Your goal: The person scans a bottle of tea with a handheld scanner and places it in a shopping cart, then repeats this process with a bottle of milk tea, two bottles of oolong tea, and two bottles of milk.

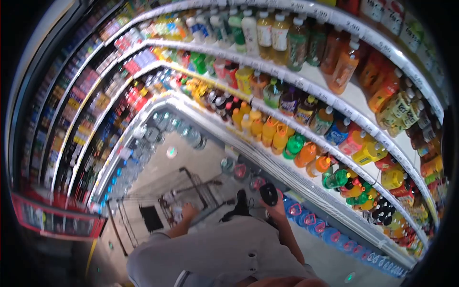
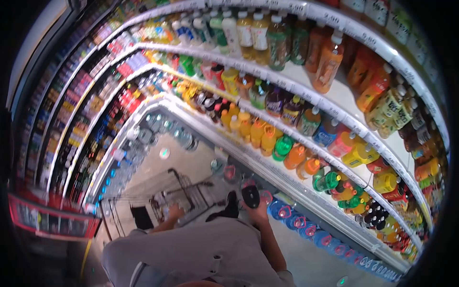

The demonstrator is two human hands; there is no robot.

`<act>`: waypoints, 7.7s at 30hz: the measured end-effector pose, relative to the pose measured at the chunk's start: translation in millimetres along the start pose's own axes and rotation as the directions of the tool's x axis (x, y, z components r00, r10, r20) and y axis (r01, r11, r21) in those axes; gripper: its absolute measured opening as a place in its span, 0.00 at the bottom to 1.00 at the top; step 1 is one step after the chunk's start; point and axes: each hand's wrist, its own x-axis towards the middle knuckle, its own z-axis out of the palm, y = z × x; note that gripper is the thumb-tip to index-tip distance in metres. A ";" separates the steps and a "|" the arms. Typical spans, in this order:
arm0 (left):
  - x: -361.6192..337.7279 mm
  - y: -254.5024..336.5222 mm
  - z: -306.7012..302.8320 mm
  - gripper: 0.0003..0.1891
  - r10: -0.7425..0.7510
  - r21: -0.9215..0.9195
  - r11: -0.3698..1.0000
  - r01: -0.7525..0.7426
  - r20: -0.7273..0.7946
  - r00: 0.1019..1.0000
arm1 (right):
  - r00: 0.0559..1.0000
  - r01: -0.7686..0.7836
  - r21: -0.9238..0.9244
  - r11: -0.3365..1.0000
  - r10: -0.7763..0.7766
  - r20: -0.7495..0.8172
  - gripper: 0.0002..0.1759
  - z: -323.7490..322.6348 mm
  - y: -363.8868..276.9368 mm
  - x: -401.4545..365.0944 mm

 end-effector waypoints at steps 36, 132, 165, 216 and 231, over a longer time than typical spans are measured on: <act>5.4 -233.6 45.1 0.11 0.098 -0.282 0.953 -0.107 -0.045 0.994 | 0.936 -0.256 -0.389 0.885 0.328 0.130 0.14 228.2 45.5 -102.2; -276.4 67.4 -16.1 0.40 0.485 -0.324 0.852 -0.411 0.192 0.853 | 0.951 0.204 -0.116 0.972 -0.169 0.258 0.22 59.1 93.0 -351.7; -338.3 283.6 -5.0 0.34 0.800 -0.795 0.086 0.601 0.414 0.434 | 0.958 0.215 0.863 0.457 0.072 -0.276 0.30 53.5 116.7 -368.7; -461.8 545.7 -35.9 0.32 0.638 -0.921 0.371 -0.121 0.158 0.753 | 0.935 0.345 0.498 0.795 -0.335 -0.113 0.44 -334.2 135.8 -308.9; -451.9 491.1 4.4 0.35 0.383 -0.947 0.317 0.055 0.181 0.906 | 0.966 0.037 0.465 0.884 -0.151 0.211 0.40 -336.7 136.0 -288.7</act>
